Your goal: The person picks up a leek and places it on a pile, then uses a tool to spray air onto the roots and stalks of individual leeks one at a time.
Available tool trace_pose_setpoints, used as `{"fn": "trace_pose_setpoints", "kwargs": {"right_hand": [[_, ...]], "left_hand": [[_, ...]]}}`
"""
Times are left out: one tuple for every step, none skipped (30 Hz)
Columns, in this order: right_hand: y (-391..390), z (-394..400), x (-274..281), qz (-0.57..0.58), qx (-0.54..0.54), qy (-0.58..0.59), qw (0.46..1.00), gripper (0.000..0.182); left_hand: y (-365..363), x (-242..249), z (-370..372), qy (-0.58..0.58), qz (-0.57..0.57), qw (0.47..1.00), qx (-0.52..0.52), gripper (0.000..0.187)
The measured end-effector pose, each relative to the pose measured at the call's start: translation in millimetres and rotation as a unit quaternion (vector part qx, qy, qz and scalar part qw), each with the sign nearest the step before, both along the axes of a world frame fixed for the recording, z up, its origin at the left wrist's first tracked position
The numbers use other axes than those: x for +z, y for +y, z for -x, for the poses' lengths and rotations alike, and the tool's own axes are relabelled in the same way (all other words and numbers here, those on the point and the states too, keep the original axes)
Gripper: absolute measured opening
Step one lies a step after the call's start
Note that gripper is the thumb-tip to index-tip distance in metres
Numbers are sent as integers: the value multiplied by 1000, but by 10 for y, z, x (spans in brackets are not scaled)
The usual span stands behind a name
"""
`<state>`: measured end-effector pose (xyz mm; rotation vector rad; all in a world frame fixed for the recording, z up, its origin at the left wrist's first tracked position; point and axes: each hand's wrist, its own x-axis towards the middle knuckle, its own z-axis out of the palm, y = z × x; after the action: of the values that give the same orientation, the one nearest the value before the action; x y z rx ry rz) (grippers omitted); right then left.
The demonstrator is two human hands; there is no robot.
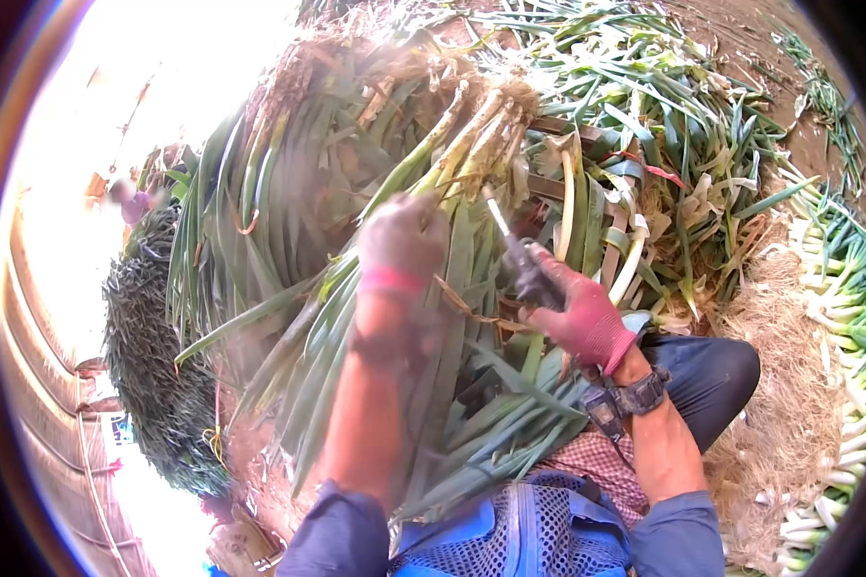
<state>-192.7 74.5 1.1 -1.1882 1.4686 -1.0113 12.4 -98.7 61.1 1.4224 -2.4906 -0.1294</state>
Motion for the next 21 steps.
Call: {"fn": "trace_pose_setpoints", "kwargs": {"right_hand": [[-34,-56,-56,23,-3,1,1000,83],[-64,-71,-66,24,-4,0,1000,83],[-98,-77,-72,2,-12,8,1000,83],[-142,-74,-69,-19,-22,15,999,83],[-156,-90,-42,-18,-24,14,999,83],[-138,-115,2,12,-16,-16,1000,80],[-132,-131,24,42,-8,-46,998,78],[-158,-122,26,42,-9,-47,998,78],[-206,-107,34,34,-17,-21,999,77],[-245,-99,50,28,-25,4,999,76],[-252,-91,66,35,-25,6,999,76],[-252,-79,82,40,-19,-3,999,76],[-241,-81,91,48,-9,-12,999,76],[-230,-97,90,55,3,-23,998,77],[-243,-134,-13,96,-12,12,995,79],[-263,-122,-14,73,-16,23,997,81],[-284,-89,40,35,-11,20,999,82],[-297,-47,92,-5,-7,17,1000,83],[-287,-33,75,3,-6,20,1000,83],[-247,-46,21,14,-5,6,1000,83],[-211,-46,-9,26,-4,-9,1000,83]], "left_hand": [[-161,68,41,-16,-8,999,37,43],[-312,17,33,-16,-6,999,36,43],[-464,-118,-2,-76,-3,996,44,47],[-601,-246,-27,-134,1,990,51,50],[-653,-277,-13,-144,14,988,56,52],[-715,-295,-17,-146,15,988,55,52],[-732,-212,28,-130,-56,987,73,54],[-738,-140,66,-112,-127,981,91,55],[-732,-74,109,-113,-127,981,91,55],[-734,-11,155,-119,-197,968,101,56],[-771,56,206,-123,-260,951,110,57],[-879,24,208,-184,-240,950,77,57],[-914,-14,223,-202,-226,951,67,56],[-886,-41,248,-223,-212,950,60,56],[-873,-24,279,-220,-217,949,59,54],[-838,-18,304,-218,-226,948,56,53],[-799,-6,321,-200,-242,946,73,53],[-772,6,345,-206,-242,945,74,53],[-750,74,387,-209,-256,940,87,52],[-733,128,402,-212,-270,934,101,51],[-736,101,384,-201,-256,939,112,50]]}}
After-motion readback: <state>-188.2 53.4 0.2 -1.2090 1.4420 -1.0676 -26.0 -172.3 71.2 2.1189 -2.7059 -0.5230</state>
